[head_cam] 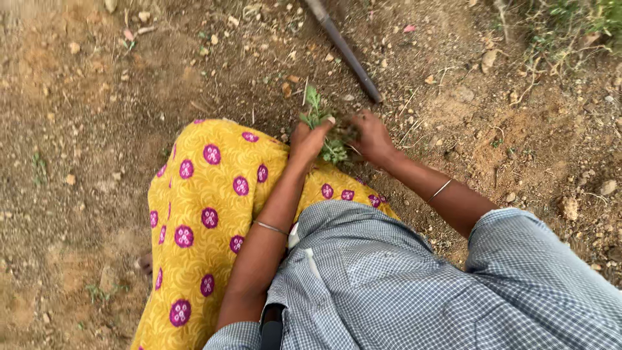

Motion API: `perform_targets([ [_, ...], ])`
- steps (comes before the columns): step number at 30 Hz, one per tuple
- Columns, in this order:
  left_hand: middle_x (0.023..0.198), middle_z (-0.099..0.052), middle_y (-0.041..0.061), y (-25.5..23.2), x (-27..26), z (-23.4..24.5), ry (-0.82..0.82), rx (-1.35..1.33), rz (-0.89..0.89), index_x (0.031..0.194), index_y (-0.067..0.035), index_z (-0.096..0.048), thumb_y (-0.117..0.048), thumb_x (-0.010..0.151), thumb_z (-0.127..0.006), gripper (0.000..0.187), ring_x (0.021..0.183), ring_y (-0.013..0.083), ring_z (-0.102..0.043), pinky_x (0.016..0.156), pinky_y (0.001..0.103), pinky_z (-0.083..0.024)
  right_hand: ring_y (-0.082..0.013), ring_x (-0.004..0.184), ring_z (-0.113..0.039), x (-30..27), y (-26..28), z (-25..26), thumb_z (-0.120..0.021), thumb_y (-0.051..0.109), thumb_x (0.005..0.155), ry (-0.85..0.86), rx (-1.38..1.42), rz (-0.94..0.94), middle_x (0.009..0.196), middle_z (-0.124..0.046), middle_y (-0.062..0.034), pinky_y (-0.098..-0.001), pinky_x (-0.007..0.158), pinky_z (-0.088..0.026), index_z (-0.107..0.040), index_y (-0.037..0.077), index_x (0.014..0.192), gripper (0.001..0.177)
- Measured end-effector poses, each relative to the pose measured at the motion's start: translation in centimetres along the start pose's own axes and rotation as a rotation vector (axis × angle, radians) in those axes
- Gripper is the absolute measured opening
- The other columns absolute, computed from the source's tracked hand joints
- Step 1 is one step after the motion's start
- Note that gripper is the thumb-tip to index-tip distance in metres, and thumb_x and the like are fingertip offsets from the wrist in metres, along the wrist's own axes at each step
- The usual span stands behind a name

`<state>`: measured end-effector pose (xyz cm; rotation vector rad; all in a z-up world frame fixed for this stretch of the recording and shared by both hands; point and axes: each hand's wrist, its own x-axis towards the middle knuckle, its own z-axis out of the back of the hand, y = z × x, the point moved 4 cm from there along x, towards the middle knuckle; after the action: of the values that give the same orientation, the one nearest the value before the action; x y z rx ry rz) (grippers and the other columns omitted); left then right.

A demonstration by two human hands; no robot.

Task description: The person uses a small hand hoe to dig into the soil and pulls out weeds by hand.

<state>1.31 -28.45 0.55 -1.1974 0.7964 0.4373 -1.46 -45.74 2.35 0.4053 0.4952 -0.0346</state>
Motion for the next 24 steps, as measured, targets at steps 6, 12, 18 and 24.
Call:
perform_targets([
  [6,0.159,-0.027,0.018,-0.6,-0.2,-1.3,0.224,-0.318,0.012,0.16,-0.014,-0.029,-0.072,0.084,-0.041,0.096,0.142,0.0354,-0.028,0.11,0.062,-0.025,-0.031,0.109,-0.07,1.7,0.2,0.5,-0.067,0.032,0.093,0.157,0.925,-0.27,0.129,-0.07,-0.0164,-0.0489,0.092,-0.059,-0.057,0.015,0.134,0.046],
  [12,0.155,-0.041,0.028,0.4,0.6,-0.1,0.276,-0.755,0.01,0.161,-0.002,-0.012,-0.082,0.091,-0.032,0.109,0.125,0.0352,-0.043,0.111,0.06,-0.041,-0.0361,0.136,-0.042,1.6,5.9,2.6,-0.09,0.028,0.079,-0.062,0.587,0.125,0.152,-0.042,-0.0185,-0.0579,0.105,-0.038,-0.044,0.019,0.146,0.082],
  [18,0.146,-0.054,0.02,-3.0,-2.6,0.1,0.688,-0.773,-0.101,0.151,0.0,-0.041,-0.088,0.086,-0.016,0.113,0.117,0.0308,-0.064,0.096,0.05,-0.055,-0.0278,0.128,-0.055,1.8,3.9,6.9,-0.087,0.018,0.073,0.06,0.472,0.147,0.133,-0.062,-0.0099,-0.0479,0.11,-0.046,-0.063,0.022,0.129,0.061],
  [24,0.142,-0.061,0.015,-1.8,-1.3,1.0,0.308,-0.655,-0.143,0.14,-0.012,-0.058,-0.074,0.094,-0.023,0.084,0.114,0.0275,-0.062,0.089,0.044,-0.056,-0.0244,0.094,-0.062,4.5,-16.2,16.0,-0.045,-0.019,0.09,-0.493,0.262,-0.126,0.106,-0.063,-0.0141,-0.0361,0.078,-0.058,-0.061,-0.005,0.123,0.039],
])
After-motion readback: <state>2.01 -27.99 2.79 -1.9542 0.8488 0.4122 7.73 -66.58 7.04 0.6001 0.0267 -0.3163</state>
